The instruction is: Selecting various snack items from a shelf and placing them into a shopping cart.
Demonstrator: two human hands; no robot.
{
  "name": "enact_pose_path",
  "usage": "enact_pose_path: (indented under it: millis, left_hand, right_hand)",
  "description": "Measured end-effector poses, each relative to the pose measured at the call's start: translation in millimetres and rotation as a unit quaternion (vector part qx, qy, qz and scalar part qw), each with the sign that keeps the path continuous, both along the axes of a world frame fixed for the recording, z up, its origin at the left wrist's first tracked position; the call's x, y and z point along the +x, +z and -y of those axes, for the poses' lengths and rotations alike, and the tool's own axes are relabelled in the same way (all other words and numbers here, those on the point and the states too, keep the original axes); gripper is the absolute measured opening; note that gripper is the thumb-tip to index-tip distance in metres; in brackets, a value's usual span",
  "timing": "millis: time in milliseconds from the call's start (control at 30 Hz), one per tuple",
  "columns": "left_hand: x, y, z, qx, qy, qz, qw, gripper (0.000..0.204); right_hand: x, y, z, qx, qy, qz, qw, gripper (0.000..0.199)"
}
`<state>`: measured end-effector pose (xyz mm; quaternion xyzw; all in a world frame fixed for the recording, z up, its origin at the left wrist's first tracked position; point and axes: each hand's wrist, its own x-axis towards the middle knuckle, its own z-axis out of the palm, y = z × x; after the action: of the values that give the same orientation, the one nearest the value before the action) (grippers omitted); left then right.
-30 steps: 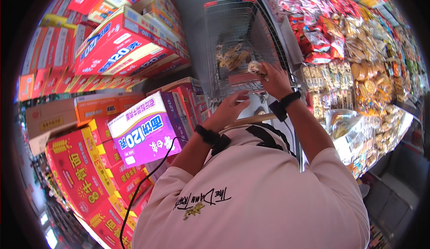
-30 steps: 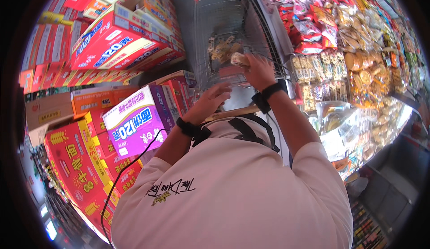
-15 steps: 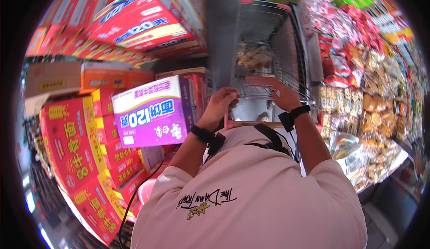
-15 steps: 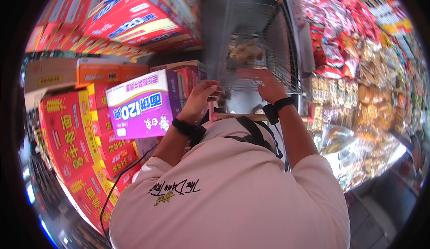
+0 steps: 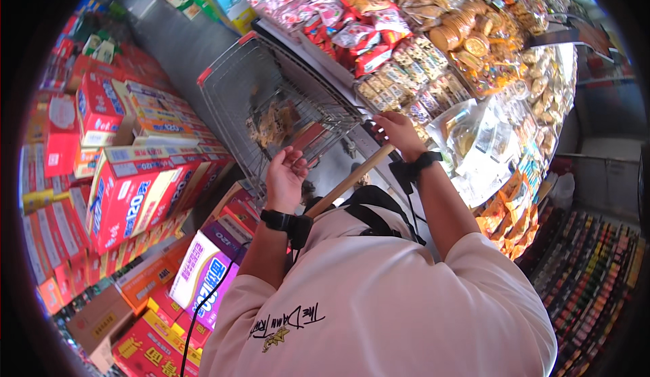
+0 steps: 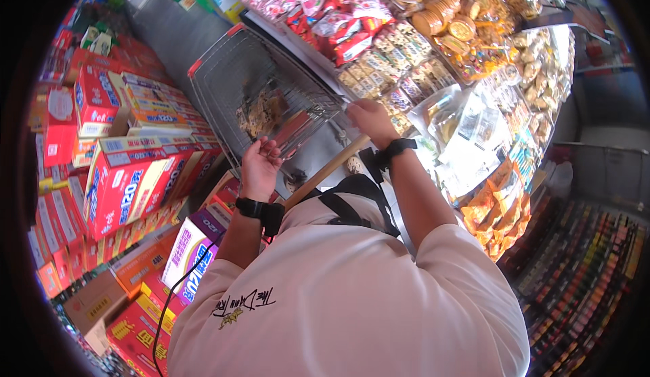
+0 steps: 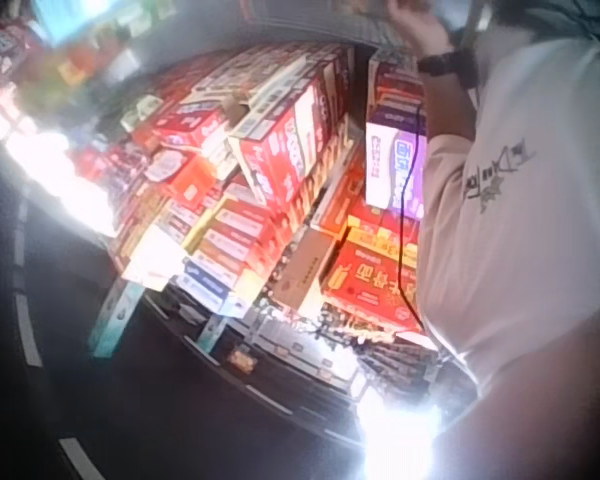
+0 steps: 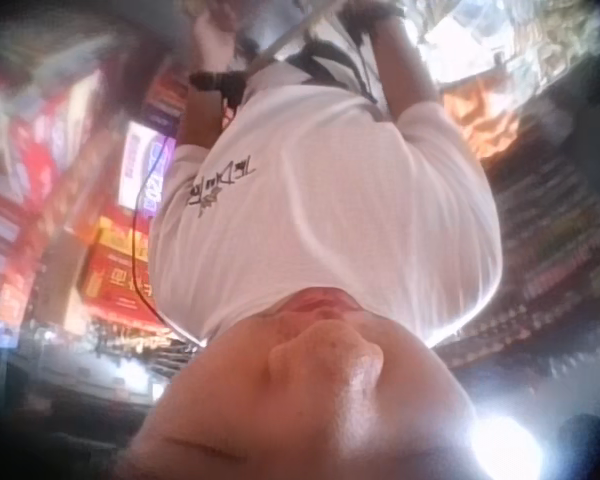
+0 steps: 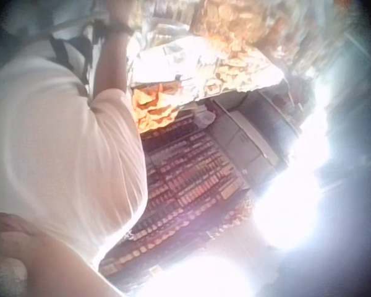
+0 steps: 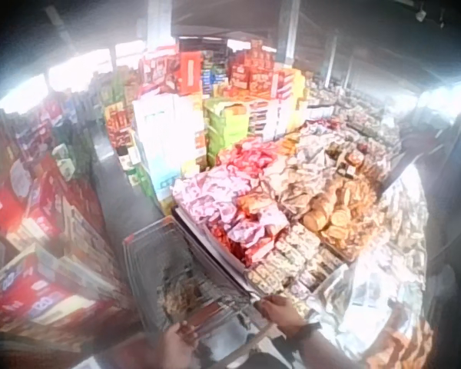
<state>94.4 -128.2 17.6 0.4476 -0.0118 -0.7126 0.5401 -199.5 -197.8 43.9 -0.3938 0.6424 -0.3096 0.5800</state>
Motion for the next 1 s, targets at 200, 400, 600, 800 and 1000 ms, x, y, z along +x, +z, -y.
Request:
enact_pose_path:
  millis: [200,400,600,800,1000]
  left_hand:
    - [-55.5,13.4,18.3,0.032,-0.022,-0.009,0.999,0.018]
    - [-108.0,31.2,22.2,0.048,-0.067,-0.013,0.996,0.015]
    - [-131.8,33.9,13.5,-0.008,-0.092,0.032,0.995,0.024]
    - [-173.2,68.3,21.9,-0.294,-0.092,0.477,0.823,0.059]
    - [-132.4,67.8,18.4,-0.178,-0.182,0.1,0.962,0.049]
  right_hand:
    - [-75.5,-40.1,-2.0,-0.184,0.053,-0.54,0.82,0.059]
    - [-102.9,-64.9,22.9,-0.183,0.122,-0.599,0.77,0.057]
    - [-84.9,-10.0,20.6,-0.353,0.048,-0.505,0.786,0.058]
    - [-39.0,58.0,-7.0,-0.352,0.144,0.022,0.924,0.051]
    - [-36.9,32.0,36.4,-0.349,0.247,0.055,0.902,0.029]
